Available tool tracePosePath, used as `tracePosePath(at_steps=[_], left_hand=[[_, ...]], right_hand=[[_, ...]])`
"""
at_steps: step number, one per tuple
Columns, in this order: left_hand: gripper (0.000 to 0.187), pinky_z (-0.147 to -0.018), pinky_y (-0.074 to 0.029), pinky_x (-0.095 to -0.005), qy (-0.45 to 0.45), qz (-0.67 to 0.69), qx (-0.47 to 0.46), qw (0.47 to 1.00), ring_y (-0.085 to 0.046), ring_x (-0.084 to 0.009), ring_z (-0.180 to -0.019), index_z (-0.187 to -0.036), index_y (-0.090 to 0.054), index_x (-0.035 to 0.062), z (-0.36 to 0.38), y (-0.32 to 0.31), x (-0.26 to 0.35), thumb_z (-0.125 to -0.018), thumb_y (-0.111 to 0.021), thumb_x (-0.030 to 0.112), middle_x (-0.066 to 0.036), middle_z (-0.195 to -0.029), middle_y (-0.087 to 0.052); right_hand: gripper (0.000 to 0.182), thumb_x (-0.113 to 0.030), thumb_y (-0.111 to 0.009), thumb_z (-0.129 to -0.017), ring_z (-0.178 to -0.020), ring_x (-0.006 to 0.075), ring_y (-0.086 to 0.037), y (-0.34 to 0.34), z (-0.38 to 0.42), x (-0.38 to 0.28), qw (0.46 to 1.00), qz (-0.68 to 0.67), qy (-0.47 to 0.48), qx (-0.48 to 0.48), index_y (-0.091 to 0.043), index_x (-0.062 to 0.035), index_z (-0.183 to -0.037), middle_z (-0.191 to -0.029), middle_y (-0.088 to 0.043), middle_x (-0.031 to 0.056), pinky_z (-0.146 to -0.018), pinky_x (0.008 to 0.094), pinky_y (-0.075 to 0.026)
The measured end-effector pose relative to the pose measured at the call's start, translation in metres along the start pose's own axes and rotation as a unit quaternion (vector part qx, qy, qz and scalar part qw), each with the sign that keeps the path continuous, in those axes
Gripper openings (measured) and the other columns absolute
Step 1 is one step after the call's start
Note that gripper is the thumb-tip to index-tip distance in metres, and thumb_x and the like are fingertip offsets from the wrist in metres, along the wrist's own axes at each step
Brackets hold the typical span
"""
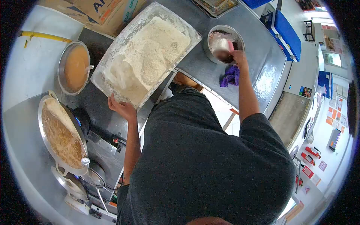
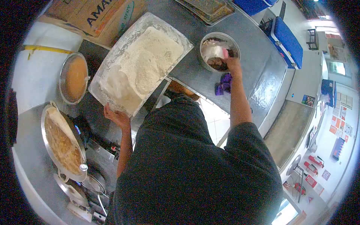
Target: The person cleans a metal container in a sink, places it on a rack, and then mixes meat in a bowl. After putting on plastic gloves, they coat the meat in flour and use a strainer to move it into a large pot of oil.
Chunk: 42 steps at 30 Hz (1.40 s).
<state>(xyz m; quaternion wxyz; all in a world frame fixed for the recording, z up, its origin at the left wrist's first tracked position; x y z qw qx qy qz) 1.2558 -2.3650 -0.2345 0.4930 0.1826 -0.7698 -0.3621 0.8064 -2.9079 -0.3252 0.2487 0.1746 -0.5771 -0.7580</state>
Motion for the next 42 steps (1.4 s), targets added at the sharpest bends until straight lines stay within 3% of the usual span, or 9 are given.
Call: tracePosePath(at_steps=[5,8,11,17,20,23,27,37,42], left_hand=[[0.078,-0.104,-0.040,-0.0471,0.029,0.004,-0.011,1.000,-0.034,-0.0461,-0.138,-0.148,-0.043,0.0055,-0.002,0.001,0.003,-0.075,-0.039,-0.022,-0.028,-0.150,-0.027],[0.078,-0.101,-0.042,-0.0447,0.029,0.006,-0.011,1.000,-0.034,-0.0455,-0.139,-0.148,-0.043,0.0058,-0.002,0.004,0.007,-0.075,-0.039,-0.021,-0.027,-0.150,-0.027],[0.078,-0.102,-0.042,-0.0448,0.023,0.024,-0.005,0.999,-0.034,-0.0456,-0.139,-0.148,-0.043,0.0059,0.000,0.000,-0.001,-0.075,-0.040,-0.021,-0.027,-0.150,-0.027],[0.075,-0.111,-0.035,-0.0494,0.031,0.001,0.007,1.000,-0.035,-0.0444,-0.138,-0.146,-0.045,0.0054,-0.002,0.004,0.005,-0.075,-0.042,-0.022,-0.027,-0.147,-0.032],[0.073,-0.114,-0.031,-0.0496,0.022,-0.025,0.012,0.999,-0.035,-0.0440,-0.139,-0.143,-0.047,0.0046,-0.003,0.003,0.001,-0.075,-0.044,-0.021,-0.027,-0.146,-0.035],[0.072,-0.117,-0.029,-0.0494,0.040,-0.023,0.009,0.999,-0.035,-0.0441,-0.140,-0.142,-0.048,0.0037,-0.002,0.002,-0.006,-0.075,-0.044,-0.021,-0.027,-0.145,-0.036],[0.071,-0.118,-0.030,-0.0489,0.058,0.014,0.024,0.998,-0.036,-0.0438,-0.140,-0.142,-0.048,0.0039,-0.002,0.003,-0.007,-0.075,-0.044,-0.020,-0.026,-0.145,-0.037],[0.065,-0.108,-0.043,-0.0475,0.066,0.003,0.034,0.997,-0.044,-0.0463,-0.134,-0.143,-0.048,0.0061,-0.003,0.012,0.001,-0.082,-0.045,-0.017,-0.028,-0.147,-0.037],[0.070,-0.112,-0.039,-0.0484,0.077,0.026,0.047,0.996,-0.041,-0.0439,-0.137,-0.142,-0.049,0.0072,-0.002,0.015,0.002,-0.077,-0.045,-0.019,-0.025,-0.144,-0.040]], right_hand=[[0.030,-0.032,-0.063,-0.091,-0.103,0.0390,-0.070,0.023,0.034,0.022,0.974,-0.176,-0.137,-0.020,-0.078,-0.0066,-0.099,-0.105,-0.073,0.0213,-0.089,0.0472,-0.055],[0.029,-0.032,-0.058,-0.095,-0.100,0.0387,-0.072,0.040,0.041,0.029,0.989,-0.074,-0.120,-0.048,-0.079,-0.0120,-0.098,-0.099,-0.073,0.0233,-0.086,0.0511,-0.057],[0.027,-0.032,-0.059,-0.094,-0.100,0.0402,-0.071,0.047,0.046,0.055,0.960,-0.071,-0.264,0.052,-0.079,-0.0180,-0.106,-0.100,-0.075,0.0206,-0.086,0.0507,-0.057],[0.028,-0.035,-0.061,-0.094,-0.096,0.0389,-0.072,0.139,0.060,-0.023,0.950,-0.007,-0.288,0.120,-0.076,-0.0238,-0.115,-0.103,-0.075,0.0170,-0.083,0.0502,-0.057],[0.028,-0.035,-0.059,-0.096,-0.095,0.0366,-0.072,0.186,0.053,-0.102,0.962,-0.064,-0.206,0.168,-0.074,-0.0242,-0.117,-0.104,-0.075,0.0141,-0.082,0.0502,-0.057],[0.028,-0.036,-0.061,-0.097,-0.095,0.0391,-0.071,0.182,0.025,-0.219,0.974,-0.163,0.079,0.133,-0.075,-0.0221,-0.117,-0.101,-0.074,0.0166,-0.080,0.0518,-0.056],[0.023,-0.029,-0.061,-0.096,-0.092,0.0366,-0.072,0.135,0.001,-0.361,0.961,-0.071,0.266,0.027,-0.074,-0.0157,-0.109,-0.096,-0.074,0.0159,-0.076,0.0503,-0.057],[0.018,-0.030,-0.069,-0.084,-0.083,0.0347,-0.073,0.047,-0.001,-0.474,0.909,-0.025,0.348,-0.227,-0.082,-0.0181,-0.088,-0.088,-0.075,0.0172,-0.076,0.0436,-0.057],[0.021,-0.024,-0.075,-0.085,-0.074,0.0158,-0.065,0.034,-0.038,-0.451,0.867,-0.215,0.347,-0.285,-0.083,-0.0139,-0.101,-0.084,-0.076,0.0129,-0.071,0.0321,-0.051]])
Point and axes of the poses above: each hand's wrist, its own z-axis away from the middle knuckle, its own y-axis out of the back of the hand, x = y × z, the point moved 8 cm from there along -z, towards the middle knuckle
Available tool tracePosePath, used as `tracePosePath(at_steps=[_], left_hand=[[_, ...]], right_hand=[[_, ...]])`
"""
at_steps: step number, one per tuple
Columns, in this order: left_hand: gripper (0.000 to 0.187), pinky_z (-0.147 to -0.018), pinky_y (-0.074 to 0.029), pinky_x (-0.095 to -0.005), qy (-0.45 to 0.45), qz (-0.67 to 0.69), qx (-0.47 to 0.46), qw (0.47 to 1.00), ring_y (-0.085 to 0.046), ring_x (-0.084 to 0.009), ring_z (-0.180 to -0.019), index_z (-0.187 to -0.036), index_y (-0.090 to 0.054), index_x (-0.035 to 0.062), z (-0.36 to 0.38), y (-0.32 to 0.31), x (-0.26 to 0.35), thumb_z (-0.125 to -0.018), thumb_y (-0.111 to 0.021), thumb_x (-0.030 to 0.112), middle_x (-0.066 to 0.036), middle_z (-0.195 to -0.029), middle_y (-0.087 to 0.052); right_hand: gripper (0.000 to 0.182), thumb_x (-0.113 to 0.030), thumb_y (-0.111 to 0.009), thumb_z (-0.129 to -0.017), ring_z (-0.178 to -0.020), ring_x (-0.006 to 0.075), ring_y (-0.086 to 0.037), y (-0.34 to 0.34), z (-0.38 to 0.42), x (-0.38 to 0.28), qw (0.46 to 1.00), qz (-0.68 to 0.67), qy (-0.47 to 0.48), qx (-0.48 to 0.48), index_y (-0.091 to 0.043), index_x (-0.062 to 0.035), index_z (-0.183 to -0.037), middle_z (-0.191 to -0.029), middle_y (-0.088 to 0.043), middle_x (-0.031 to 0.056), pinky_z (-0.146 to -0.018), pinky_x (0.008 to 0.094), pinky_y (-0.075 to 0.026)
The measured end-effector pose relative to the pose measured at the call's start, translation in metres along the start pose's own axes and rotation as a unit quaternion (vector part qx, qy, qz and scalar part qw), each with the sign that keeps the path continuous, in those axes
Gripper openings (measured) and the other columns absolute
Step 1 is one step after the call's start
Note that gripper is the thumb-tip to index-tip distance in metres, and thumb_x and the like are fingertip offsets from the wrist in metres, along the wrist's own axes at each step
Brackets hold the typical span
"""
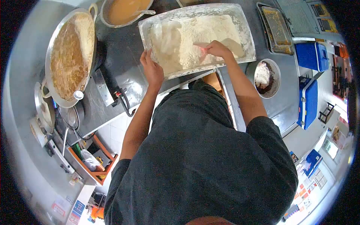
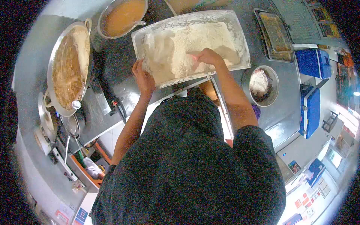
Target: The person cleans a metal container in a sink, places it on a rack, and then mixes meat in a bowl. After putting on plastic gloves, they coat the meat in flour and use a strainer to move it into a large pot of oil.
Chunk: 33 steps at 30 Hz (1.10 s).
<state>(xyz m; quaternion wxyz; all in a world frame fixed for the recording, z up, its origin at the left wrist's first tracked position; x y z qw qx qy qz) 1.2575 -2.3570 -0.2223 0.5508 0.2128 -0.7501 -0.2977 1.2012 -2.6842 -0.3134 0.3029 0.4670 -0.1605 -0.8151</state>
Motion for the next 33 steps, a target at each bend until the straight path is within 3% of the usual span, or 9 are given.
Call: tracePosePath(at_steps=[9,12,15,21,23,25,27,30,33], left_hand=[[0.066,-0.111,-0.039,-0.0480,-0.037,-0.019,-0.002,0.999,-0.042,-0.0457,-0.136,-0.142,-0.049,0.0051,0.000,-0.003,0.000,-0.080,-0.044,-0.017,-0.028,-0.144,-0.040],[0.067,-0.114,-0.034,-0.0490,-0.042,-0.009,0.002,0.999,-0.041,-0.0450,-0.135,-0.141,-0.050,0.0034,0.000,-0.008,-0.006,-0.077,-0.044,-0.017,-0.028,-0.143,-0.041],[0.068,-0.115,-0.031,-0.0500,-0.077,-0.019,-0.005,0.997,-0.040,-0.0438,-0.135,-0.140,-0.049,0.0010,0.001,-0.007,-0.001,-0.075,-0.044,-0.017,-0.027,-0.141,-0.041],[0.069,-0.114,-0.034,-0.0497,-0.083,-0.047,-0.018,0.995,-0.038,-0.0439,-0.136,-0.141,-0.049,0.0019,-0.001,-0.012,-0.001,-0.075,-0.043,-0.018,-0.026,-0.143,-0.039],[0.070,-0.113,-0.036,-0.0487,-0.071,-0.030,-0.017,0.997,-0.038,-0.0438,-0.137,-0.141,-0.048,0.0026,0.001,-0.011,-0.002,-0.075,-0.042,-0.019,-0.026,-0.143,-0.039],[0.072,-0.111,-0.038,-0.0482,-0.072,-0.041,-0.024,0.996,-0.038,-0.0439,-0.137,-0.143,-0.046,0.0039,0.002,-0.013,0.000,-0.076,-0.041,-0.021,-0.026,-0.145,-0.035],[0.073,-0.110,-0.038,-0.0484,-0.059,-0.045,-0.037,0.997,-0.038,-0.0444,-0.138,-0.145,-0.044,0.0044,0.000,-0.009,0.009,-0.076,-0.041,-0.022,-0.026,-0.147,-0.033],[0.073,-0.109,-0.039,-0.0497,-0.045,-0.036,-0.048,0.997,-0.037,-0.0458,-0.138,-0.146,-0.043,0.0049,0.000,-0.013,0.000,-0.078,-0.040,-0.021,-0.026,-0.149,-0.030],[0.071,-0.109,-0.039,-0.0509,-0.058,-0.051,-0.058,0.995,-0.034,-0.0469,-0.139,-0.147,-0.042,0.0055,0.001,-0.013,0.002,-0.080,-0.040,-0.021,-0.028,-0.148,-0.029]], right_hand=[[0.022,-0.022,-0.071,-0.092,-0.066,0.0122,-0.057,0.033,0.033,0.005,0.997,-0.044,0.013,0.054,-0.080,-0.0071,-0.106,-0.073,-0.070,0.0074,-0.065,0.0321,-0.047],[0.032,-0.036,-0.068,-0.095,-0.078,0.0257,-0.070,0.055,0.061,0.001,0.995,-0.033,0.020,0.094,-0.079,-0.0067,-0.102,-0.083,-0.073,0.0180,-0.078,0.0359,-0.052],[0.034,-0.037,-0.068,-0.096,-0.081,0.0224,-0.068,0.078,0.099,0.013,0.988,-0.068,-0.061,0.127,-0.078,-0.0061,-0.106,-0.082,-0.073,0.0160,-0.079,0.0338,-0.051],[0.032,-0.032,-0.069,-0.095,-0.072,0.0143,-0.058,0.112,0.229,0.084,0.903,-0.188,-0.065,0.380,-0.076,-0.0042,-0.110,-0.079,-0.070,0.0117,-0.071,0.0319,-0.049],[0.026,-0.019,-0.066,-0.093,-0.074,0.0157,-0.062,0.107,0.279,0.149,0.877,-0.171,-0.109,0.436,-0.076,-0.0015,-0.110,-0.080,-0.073,0.0097,-0.071,0.0306,-0.050],[0.021,-0.014,-0.069,-0.090,-0.063,0.0076,-0.055,0.095,0.333,0.190,0.808,-0.209,-0.208,0.510,-0.079,-0.0019,-0.104,-0.070,-0.063,-0.0003,-0.058,0.0283,-0.044],[0.021,-0.015,-0.070,-0.088,-0.062,0.0101,-0.056,0.083,0.370,0.213,0.765,-0.207,-0.304,0.529,-0.080,-0.0022,-0.100,-0.069,-0.065,0.0000,-0.059,0.0307,-0.047],[0.023,-0.021,-0.071,-0.086,-0.068,0.0186,-0.066,0.061,0.384,0.252,0.766,0.007,-0.359,0.533,-0.081,-0.0032,-0.097,-0.074,-0.072,0.0076,-0.067,0.0363,-0.053],[0.028,-0.028,-0.071,-0.086,-0.077,0.0266,-0.072,0.031,0.364,0.360,0.807,0.040,-0.344,0.479,-0.080,-0.0073,-0.103,-0.085,-0.075,0.0144,-0.072,0.0403,-0.055]])
Point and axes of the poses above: each hand's wrist, its own z-axis away from the middle knuckle, its own y-axis out of the back of the hand, x = y × z, the point moved 8 cm from there along -z, towards the middle knuckle
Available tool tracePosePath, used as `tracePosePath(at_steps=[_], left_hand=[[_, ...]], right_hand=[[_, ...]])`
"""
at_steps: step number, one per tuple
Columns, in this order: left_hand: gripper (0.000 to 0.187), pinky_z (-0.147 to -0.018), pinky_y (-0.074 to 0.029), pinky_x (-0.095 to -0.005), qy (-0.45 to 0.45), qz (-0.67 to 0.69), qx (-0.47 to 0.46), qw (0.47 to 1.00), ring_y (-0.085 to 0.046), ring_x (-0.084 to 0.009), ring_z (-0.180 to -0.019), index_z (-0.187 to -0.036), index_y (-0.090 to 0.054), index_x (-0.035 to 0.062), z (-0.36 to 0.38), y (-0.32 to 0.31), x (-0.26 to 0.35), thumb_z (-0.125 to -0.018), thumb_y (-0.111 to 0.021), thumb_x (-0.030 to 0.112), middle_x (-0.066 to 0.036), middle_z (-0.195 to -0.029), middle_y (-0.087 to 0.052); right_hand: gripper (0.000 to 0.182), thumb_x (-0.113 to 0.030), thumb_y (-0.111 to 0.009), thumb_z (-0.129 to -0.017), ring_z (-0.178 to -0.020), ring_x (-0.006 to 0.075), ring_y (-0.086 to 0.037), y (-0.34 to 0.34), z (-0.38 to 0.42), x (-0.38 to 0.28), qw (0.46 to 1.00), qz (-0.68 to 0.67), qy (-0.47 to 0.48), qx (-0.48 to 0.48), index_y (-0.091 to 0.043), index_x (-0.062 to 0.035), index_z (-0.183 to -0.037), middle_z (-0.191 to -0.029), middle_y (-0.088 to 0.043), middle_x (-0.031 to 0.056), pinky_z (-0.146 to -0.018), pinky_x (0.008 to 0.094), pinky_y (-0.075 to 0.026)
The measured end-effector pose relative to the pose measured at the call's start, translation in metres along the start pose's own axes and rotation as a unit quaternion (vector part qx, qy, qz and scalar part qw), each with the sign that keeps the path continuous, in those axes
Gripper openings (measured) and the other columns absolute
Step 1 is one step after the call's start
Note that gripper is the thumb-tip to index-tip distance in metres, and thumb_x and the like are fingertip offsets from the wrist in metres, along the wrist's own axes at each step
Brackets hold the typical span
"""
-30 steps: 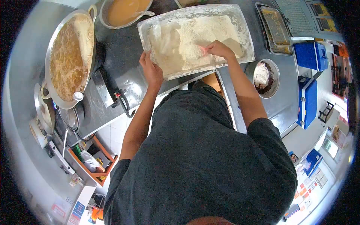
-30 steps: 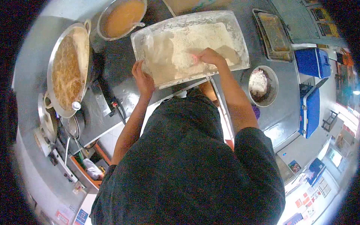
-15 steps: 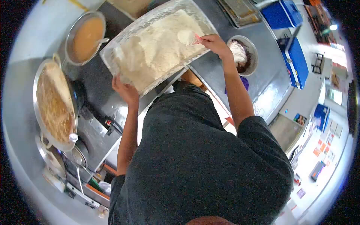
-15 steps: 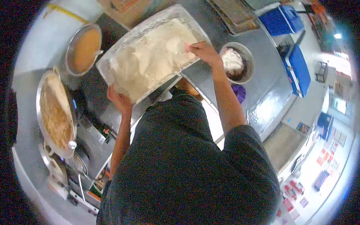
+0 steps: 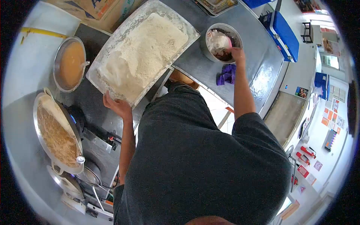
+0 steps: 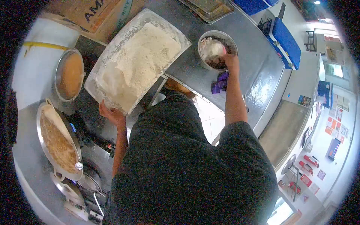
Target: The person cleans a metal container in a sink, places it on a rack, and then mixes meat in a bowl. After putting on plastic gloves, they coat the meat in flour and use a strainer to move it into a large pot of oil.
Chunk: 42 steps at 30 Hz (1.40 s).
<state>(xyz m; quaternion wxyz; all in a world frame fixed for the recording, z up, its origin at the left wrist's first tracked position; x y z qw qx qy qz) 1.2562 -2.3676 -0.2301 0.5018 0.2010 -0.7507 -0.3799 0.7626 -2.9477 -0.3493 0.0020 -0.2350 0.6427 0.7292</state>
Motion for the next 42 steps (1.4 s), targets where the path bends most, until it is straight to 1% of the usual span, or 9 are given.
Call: tracePosePath(at_steps=[3,6,9,16,18,21,24,37,42], left_hand=[[0.074,-0.114,-0.033,-0.0533,0.018,0.038,0.022,0.999,-0.034,-0.0437,-0.140,-0.144,-0.047,0.0047,0.000,0.002,0.002,-0.074,-0.044,-0.022,-0.027,-0.147,-0.037],[0.070,-0.109,-0.038,-0.0529,0.005,0.024,0.001,1.000,-0.033,-0.0482,-0.139,-0.146,-0.042,0.0064,0.001,0.001,0.003,-0.082,-0.039,-0.021,-0.029,-0.149,-0.028],[0.070,-0.108,-0.039,-0.0529,-0.008,0.012,0.004,1.000,-0.034,-0.0483,-0.138,-0.146,-0.043,0.0063,0.002,0.000,0.002,-0.082,-0.039,-0.021,-0.029,-0.149,-0.028],[0.072,-0.111,-0.037,-0.0523,0.005,0.027,0.007,1.000,-0.035,-0.0477,-0.138,-0.145,-0.045,0.0051,0.001,0.004,0.008,-0.078,-0.040,-0.021,-0.029,-0.147,-0.030],[0.073,-0.111,-0.037,-0.0517,-0.003,0.018,0.013,1.000,-0.035,-0.0478,-0.138,-0.145,-0.044,0.0049,0.000,0.002,0.003,-0.077,-0.040,-0.020,-0.029,-0.147,-0.030],[0.072,-0.111,-0.037,-0.0509,0.003,0.038,0.014,0.999,-0.035,-0.0477,-0.138,-0.145,-0.045,0.0044,0.001,0.005,0.007,-0.077,-0.039,-0.020,-0.029,-0.147,-0.031],[0.073,-0.111,-0.036,-0.0512,0.012,0.036,0.011,0.999,-0.035,-0.0475,-0.138,-0.145,-0.045,0.0043,0.001,0.003,0.003,-0.077,-0.039,-0.020,-0.028,-0.148,-0.031],[0.068,-0.115,-0.032,-0.0508,-0.027,0.037,0.052,0.998,-0.037,-0.0455,-0.138,-0.141,-0.048,0.0000,-0.002,-0.003,0.003,-0.076,-0.044,-0.019,-0.028,-0.144,-0.040],[0.066,-0.117,-0.030,-0.0507,-0.015,-0.004,0.054,0.998,-0.039,-0.0436,-0.137,-0.139,-0.050,-0.0010,0.000,0.000,-0.008,-0.075,-0.047,-0.018,-0.027,-0.141,-0.043]], right_hand=[[0.032,-0.033,-0.069,-0.087,-0.087,0.0304,-0.075,0.002,-0.009,-0.028,0.987,-0.133,-0.081,-0.023,-0.080,-0.0116,-0.108,-0.098,-0.076,0.0189,-0.078,0.0407,-0.056],[0.027,-0.029,-0.066,-0.089,-0.089,0.0305,-0.075,0.000,-0.015,-0.059,0.997,0.046,0.036,-0.057,-0.079,-0.0105,-0.103,-0.100,-0.076,0.0180,-0.078,0.0405,-0.057],[0.028,-0.030,-0.067,-0.089,-0.093,0.0304,-0.075,-0.087,-0.059,0.012,0.903,0.321,0.252,-0.133,-0.079,-0.0102,-0.105,-0.105,-0.076,0.0183,-0.079,0.0398,-0.057],[0.025,-0.028,-0.067,-0.086,-0.099,0.0368,-0.072,0.023,-0.008,0.006,0.992,0.099,0.010,-0.077,-0.080,-0.0131,-0.101,-0.104,-0.075,0.0188,-0.086,0.0460,-0.057],[0.024,-0.028,-0.068,-0.084,-0.100,0.0392,-0.071,0.070,0.021,0.008,0.978,0.081,-0.194,-0.004,-0.080,-0.0148,-0.100,-0.104,-0.075,0.0182,-0.086,0.0471,-0.056],[0.031,-0.037,-0.068,-0.087,-0.105,0.0399,-0.071,0.110,0.044,-0.053,0.969,0.166,-0.182,-0.033,-0.077,-0.0140,-0.107,-0.105,-0.075,0.0181,-0.088,0.0490,-0.057],[0.030,-0.036,-0.067,-0.088,-0.103,0.0376,-0.072,0.135,0.049,-0.068,0.958,0.193,-0.208,0.041,-0.078,-0.0187,-0.109,-0.105,-0.075,0.0183,-0.086,0.0490,-0.057],[0.026,-0.035,-0.063,-0.093,-0.086,0.0397,-0.073,0.127,0.053,-0.123,0.968,0.153,-0.124,0.156,-0.077,-0.0212,-0.109,-0.090,-0.075,0.0161,-0.075,0.0504,-0.057],[0.028,-0.037,-0.062,-0.097,-0.080,0.0395,-0.072,0.129,0.063,-0.300,0.980,-0.023,0.128,0.152,-0.076,-0.0173,-0.111,-0.088,-0.074,0.0165,-0.069,0.0484,-0.057]])
Point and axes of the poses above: each hand's wrist, its own z-axis away from the middle knuckle, its own y-axis out of the back of the hand, x = y × z, the point moved 8 cm from there along -z, towards the middle knuckle
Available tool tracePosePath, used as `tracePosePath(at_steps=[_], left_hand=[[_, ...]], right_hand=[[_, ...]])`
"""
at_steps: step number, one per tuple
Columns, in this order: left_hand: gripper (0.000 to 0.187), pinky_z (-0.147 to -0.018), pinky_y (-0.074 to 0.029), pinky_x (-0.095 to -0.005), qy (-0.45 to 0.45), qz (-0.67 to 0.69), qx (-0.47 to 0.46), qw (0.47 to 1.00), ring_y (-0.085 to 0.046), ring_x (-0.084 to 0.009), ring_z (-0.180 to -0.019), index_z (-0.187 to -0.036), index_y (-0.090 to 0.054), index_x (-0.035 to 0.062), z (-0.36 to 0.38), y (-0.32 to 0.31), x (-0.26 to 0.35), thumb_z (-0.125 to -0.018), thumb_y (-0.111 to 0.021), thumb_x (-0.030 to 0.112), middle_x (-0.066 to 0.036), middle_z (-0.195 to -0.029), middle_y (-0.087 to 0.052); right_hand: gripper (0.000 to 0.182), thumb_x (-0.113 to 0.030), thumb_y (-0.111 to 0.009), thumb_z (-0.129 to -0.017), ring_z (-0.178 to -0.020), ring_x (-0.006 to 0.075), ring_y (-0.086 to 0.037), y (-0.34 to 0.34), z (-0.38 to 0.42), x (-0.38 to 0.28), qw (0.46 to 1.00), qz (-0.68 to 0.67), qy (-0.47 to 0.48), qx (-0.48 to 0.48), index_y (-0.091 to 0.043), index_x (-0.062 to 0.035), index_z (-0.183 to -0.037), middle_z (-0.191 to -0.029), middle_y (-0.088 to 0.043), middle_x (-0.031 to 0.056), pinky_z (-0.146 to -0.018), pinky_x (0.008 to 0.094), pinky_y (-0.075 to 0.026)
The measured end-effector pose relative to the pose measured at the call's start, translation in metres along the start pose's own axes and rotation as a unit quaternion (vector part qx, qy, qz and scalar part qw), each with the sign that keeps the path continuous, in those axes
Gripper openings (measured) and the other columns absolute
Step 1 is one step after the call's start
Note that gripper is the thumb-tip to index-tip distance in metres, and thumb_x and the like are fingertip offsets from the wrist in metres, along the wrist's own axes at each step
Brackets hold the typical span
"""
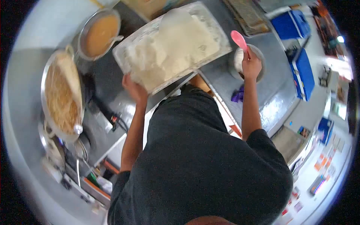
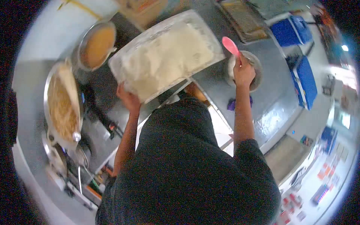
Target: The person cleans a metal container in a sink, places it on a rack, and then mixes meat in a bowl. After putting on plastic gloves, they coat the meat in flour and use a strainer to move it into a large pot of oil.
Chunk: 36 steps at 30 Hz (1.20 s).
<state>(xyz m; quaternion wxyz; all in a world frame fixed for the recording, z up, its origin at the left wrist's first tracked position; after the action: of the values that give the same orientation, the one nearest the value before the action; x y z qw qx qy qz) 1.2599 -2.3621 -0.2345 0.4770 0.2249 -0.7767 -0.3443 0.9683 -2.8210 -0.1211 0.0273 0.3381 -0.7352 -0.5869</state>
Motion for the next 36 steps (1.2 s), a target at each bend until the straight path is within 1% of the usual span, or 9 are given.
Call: tracePosePath(at_steps=[2,4,7,11,18,25,29,32,36], left_hand=[[0.066,-0.115,-0.033,-0.0495,-0.013,0.007,-0.001,1.000,-0.040,-0.0440,-0.137,-0.139,-0.049,-0.0008,0.001,0.002,0.001,-0.076,-0.047,-0.018,-0.028,-0.142,-0.042],[0.066,-0.114,-0.035,-0.0490,0.047,0.016,-0.012,0.999,-0.040,-0.0452,-0.137,-0.140,-0.049,-0.0003,-0.002,0.004,0.004,-0.076,-0.047,-0.018,-0.028,-0.143,-0.040],[0.067,-0.113,-0.038,-0.0481,0.072,0.035,-0.004,0.997,-0.041,-0.0461,-0.137,-0.142,-0.047,0.0014,0.002,0.004,0.002,-0.077,-0.047,-0.018,-0.028,-0.145,-0.038],[0.070,-0.111,-0.042,-0.0479,0.086,0.036,-0.015,0.996,-0.041,-0.0482,-0.137,-0.145,-0.043,0.0045,-0.001,0.008,0.006,-0.079,-0.050,-0.017,-0.029,-0.149,-0.034],[0.071,-0.108,-0.045,-0.0488,0.150,0.036,-0.044,0.987,-0.044,-0.0491,-0.134,-0.146,-0.043,0.0075,0.016,0.024,0.004,-0.079,-0.054,-0.015,-0.027,-0.152,-0.034],[0.068,-0.110,-0.041,-0.0488,0.124,-0.020,0.015,0.992,-0.042,-0.0478,-0.136,-0.146,-0.044,0.0087,0.068,0.066,-0.034,-0.082,-0.053,-0.011,-0.025,-0.149,-0.039],[0.067,-0.111,-0.037,-0.0564,0.141,-0.220,-0.018,0.965,-0.039,-0.0427,-0.140,-0.146,-0.044,0.0083,0.063,0.097,-0.009,-0.082,-0.063,0.000,-0.022,-0.151,-0.039],[0.066,-0.111,-0.038,-0.0571,0.040,-0.023,-0.046,0.998,-0.037,-0.0421,-0.141,-0.147,-0.043,0.0077,0.024,0.074,-0.003,-0.084,-0.065,0.003,-0.022,-0.149,-0.042],[0.060,-0.102,-0.049,-0.0528,0.093,-0.214,-0.126,0.964,-0.050,-0.0464,-0.130,-0.146,-0.043,0.0057,0.002,0.014,-0.050,-0.090,-0.063,0.008,-0.025,-0.144,-0.047]], right_hand=[[0.030,-0.035,-0.061,-0.098,-0.081,0.0390,-0.071,-0.034,0.002,-0.055,0.992,-0.052,0.099,-0.057,-0.073,-0.0188,-0.120,-0.092,-0.074,0.0170,-0.073,0.0480,-0.056],[0.028,-0.035,-0.061,-0.097,-0.087,0.0389,-0.071,-0.092,0.013,-0.096,0.965,-0.082,0.186,-0.164,-0.073,-0.0189,-0.117,-0.096,-0.074,0.0176,-0.078,0.0502,-0.056],[0.028,-0.037,-0.062,-0.096,-0.093,0.0383,-0.071,-0.137,0.052,-0.167,0.889,0.021,0.287,-0.357,-0.072,-0.0191,-0.114,-0.098,-0.074,0.0167,-0.081,0.0516,-0.056],[0.029,-0.039,-0.063,-0.094,-0.094,0.0371,-0.071,-0.163,0.061,-0.204,0.898,0.003,0.254,-0.360,-0.072,-0.0190,-0.114,-0.099,-0.074,0.0145,-0.082,0.0512,-0.056],[0.031,-0.038,-0.064,-0.092,-0.096,0.0376,-0.071,-0.200,0.052,-0.197,0.899,0.029,0.257,-0.352,-0.072,-0.0195,-0.115,-0.103,-0.075,0.0152,-0.085,0.0496,-0.056],[0.032,-0.035,-0.065,-0.092,-0.099,0.0365,-0.071,-0.188,0.050,-0.205,0.894,0.029,0.236,-0.380,-0.073,-0.0156,-0.116,-0.104,-0.075,0.0153,-0.086,0.0481,-0.056],[0.031,-0.038,-0.061,-0.094,-0.102,0.0401,-0.070,-0.197,0.055,-0.201,0.891,-0.011,0.238,-0.386,-0.073,-0.0183,-0.116,-0.106,-0.074,0.0165,-0.088,0.0511,-0.055],[0.032,-0.037,-0.060,-0.095,-0.104,0.0395,-0.069,-0.194,0.057,-0.199,0.891,0.030,0.230,-0.390,-0.072,-0.0178,-0.118,-0.110,-0.074,0.0162,-0.090,0.0513,-0.054],[0.033,-0.038,-0.060,-0.095,-0.105,0.0389,-0.069,-0.185,0.060,-0.208,0.882,0.013,0.242,-0.405,-0.071,-0.0177,-0.119,-0.111,-0.073,0.0153,-0.090,0.0519,-0.054]])
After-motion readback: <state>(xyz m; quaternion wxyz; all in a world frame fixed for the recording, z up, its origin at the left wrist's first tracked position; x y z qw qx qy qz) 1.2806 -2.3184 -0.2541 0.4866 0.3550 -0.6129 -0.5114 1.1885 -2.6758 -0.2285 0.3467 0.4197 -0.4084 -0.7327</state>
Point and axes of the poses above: each hand's wrist, its own z-axis away from the middle knuckle, its own y-axis out of the back of the hand, x = y × z, the point moved 8 cm from there along -z, towards the middle knuckle
